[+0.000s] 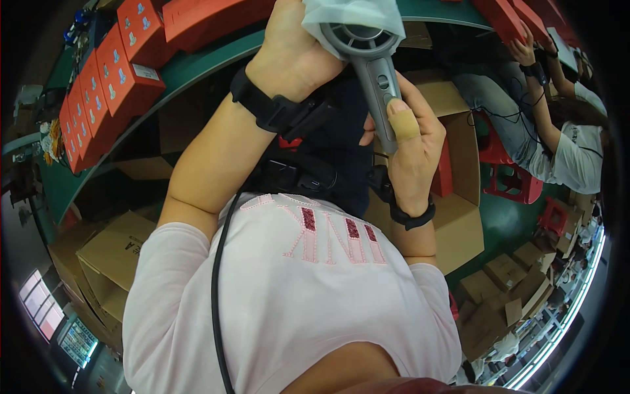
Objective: Packaging handheld fans into red boxes and then placing the red boxes into a larger shipping carton.
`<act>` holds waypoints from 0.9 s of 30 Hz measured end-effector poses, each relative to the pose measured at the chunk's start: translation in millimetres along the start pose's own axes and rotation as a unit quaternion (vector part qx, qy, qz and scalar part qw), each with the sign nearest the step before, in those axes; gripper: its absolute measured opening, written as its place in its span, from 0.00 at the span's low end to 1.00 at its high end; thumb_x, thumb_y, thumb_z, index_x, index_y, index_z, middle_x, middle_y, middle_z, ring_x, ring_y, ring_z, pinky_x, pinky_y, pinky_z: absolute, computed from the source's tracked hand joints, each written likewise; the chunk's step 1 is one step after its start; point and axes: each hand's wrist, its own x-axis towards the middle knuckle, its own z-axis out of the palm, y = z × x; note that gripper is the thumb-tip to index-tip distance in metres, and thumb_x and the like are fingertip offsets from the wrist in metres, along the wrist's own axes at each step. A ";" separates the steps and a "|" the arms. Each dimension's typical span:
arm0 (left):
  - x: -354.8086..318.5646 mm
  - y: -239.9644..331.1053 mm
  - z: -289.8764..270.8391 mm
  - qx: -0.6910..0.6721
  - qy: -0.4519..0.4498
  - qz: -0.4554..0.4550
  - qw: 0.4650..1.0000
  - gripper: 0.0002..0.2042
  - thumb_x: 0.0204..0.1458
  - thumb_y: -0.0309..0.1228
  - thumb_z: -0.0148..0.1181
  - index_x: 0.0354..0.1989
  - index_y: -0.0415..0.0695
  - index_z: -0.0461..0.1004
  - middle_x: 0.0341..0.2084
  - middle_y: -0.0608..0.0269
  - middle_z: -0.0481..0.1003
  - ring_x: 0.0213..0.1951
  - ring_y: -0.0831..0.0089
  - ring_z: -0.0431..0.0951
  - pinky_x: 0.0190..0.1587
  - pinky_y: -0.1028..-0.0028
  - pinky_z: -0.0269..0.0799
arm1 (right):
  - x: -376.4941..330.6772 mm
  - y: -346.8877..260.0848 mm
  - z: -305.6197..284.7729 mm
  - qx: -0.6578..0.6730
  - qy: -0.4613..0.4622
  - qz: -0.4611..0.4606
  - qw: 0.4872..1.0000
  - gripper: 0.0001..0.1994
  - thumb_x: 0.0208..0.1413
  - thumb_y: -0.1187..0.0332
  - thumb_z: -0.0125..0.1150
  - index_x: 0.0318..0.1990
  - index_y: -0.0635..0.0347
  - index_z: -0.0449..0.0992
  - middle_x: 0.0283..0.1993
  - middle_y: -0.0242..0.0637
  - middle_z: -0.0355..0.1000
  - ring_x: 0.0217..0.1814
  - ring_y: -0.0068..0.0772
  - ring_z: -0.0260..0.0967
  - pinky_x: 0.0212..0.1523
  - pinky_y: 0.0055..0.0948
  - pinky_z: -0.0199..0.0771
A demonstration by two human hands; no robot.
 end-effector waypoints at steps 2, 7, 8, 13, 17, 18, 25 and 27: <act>2.2 1.8 -5.4 0.009 -0.008 -0.009 1.000 0.13 0.68 0.34 0.43 0.50 0.41 0.72 0.41 0.58 0.79 0.42 0.64 0.81 0.46 0.63 0.79 | -3.4 0.8 0.9 0.053 -0.007 -0.013 0.999 0.21 0.65 0.65 0.58 0.60 0.70 0.72 0.42 0.38 0.76 0.30 0.20 0.70 0.28 0.20 0.72; -0.3 -0.4 -3.2 0.015 -0.002 -0.026 1.000 0.13 0.68 0.35 0.44 0.50 0.40 0.71 0.41 0.58 0.79 0.42 0.65 0.81 0.46 0.63 0.79 | -6.1 1.0 0.0 0.045 -0.007 -0.013 0.999 0.22 0.65 0.65 0.57 0.61 0.72 0.69 0.45 0.41 0.76 0.32 0.21 0.71 0.30 0.22 0.74; -0.2 -0.6 -5.0 0.025 -0.013 -0.025 0.999 0.14 0.68 0.35 0.44 0.51 0.40 0.71 0.41 0.58 0.79 0.42 0.65 0.81 0.46 0.64 0.80 | -7.0 0.9 0.4 0.049 0.000 -0.012 0.999 0.22 0.65 0.65 0.57 0.61 0.73 0.69 0.46 0.42 0.76 0.32 0.21 0.71 0.30 0.22 0.75; -0.9 -1.9 1.1 0.018 0.015 -0.025 0.999 0.14 0.69 0.36 0.43 0.51 0.40 0.71 0.42 0.58 0.79 0.42 0.66 0.81 0.46 0.64 0.80 | -9.4 -0.3 0.7 0.045 -0.005 -0.017 0.999 0.23 0.65 0.66 0.58 0.62 0.73 0.68 0.48 0.43 0.76 0.34 0.22 0.72 0.32 0.23 0.77; -3.1 0.5 4.7 0.009 0.011 -0.036 0.999 0.14 0.69 0.36 0.43 0.51 0.40 0.71 0.42 0.57 0.79 0.42 0.66 0.81 0.46 0.65 0.80 | -12.1 -2.3 2.1 0.062 -0.001 -0.009 0.998 0.23 0.64 0.67 0.57 0.63 0.73 0.67 0.47 0.44 0.76 0.35 0.22 0.73 0.33 0.24 0.79; -3.2 0.8 4.5 -0.007 -0.001 -0.049 0.999 0.14 0.69 0.36 0.42 0.51 0.39 0.71 0.42 0.57 0.79 0.42 0.66 0.81 0.47 0.65 0.80 | -12.8 -2.6 1.9 0.062 -0.001 -0.008 0.998 0.23 0.64 0.67 0.57 0.63 0.73 0.67 0.47 0.44 0.76 0.35 0.22 0.73 0.33 0.24 0.79; -3.5 0.3 1.2 0.007 -0.002 -0.058 0.998 0.16 0.70 0.35 0.40 0.51 0.37 0.71 0.42 0.56 0.78 0.42 0.66 0.81 0.47 0.65 0.80 | -15.3 -11.6 1.1 0.057 -0.017 0.024 0.998 0.25 0.66 0.64 0.51 0.62 0.78 0.65 0.42 0.53 0.74 0.35 0.35 0.76 0.33 0.33 0.84; -0.7 0.1 -5.7 0.027 -0.011 -0.045 0.999 0.16 0.70 0.34 0.38 0.52 0.37 0.71 0.43 0.56 0.78 0.43 0.66 0.80 0.48 0.65 0.79 | -15.8 -13.5 -0.2 0.074 -0.019 0.047 0.996 0.25 0.66 0.64 0.51 0.62 0.79 0.65 0.44 0.56 0.74 0.35 0.36 0.76 0.33 0.34 0.85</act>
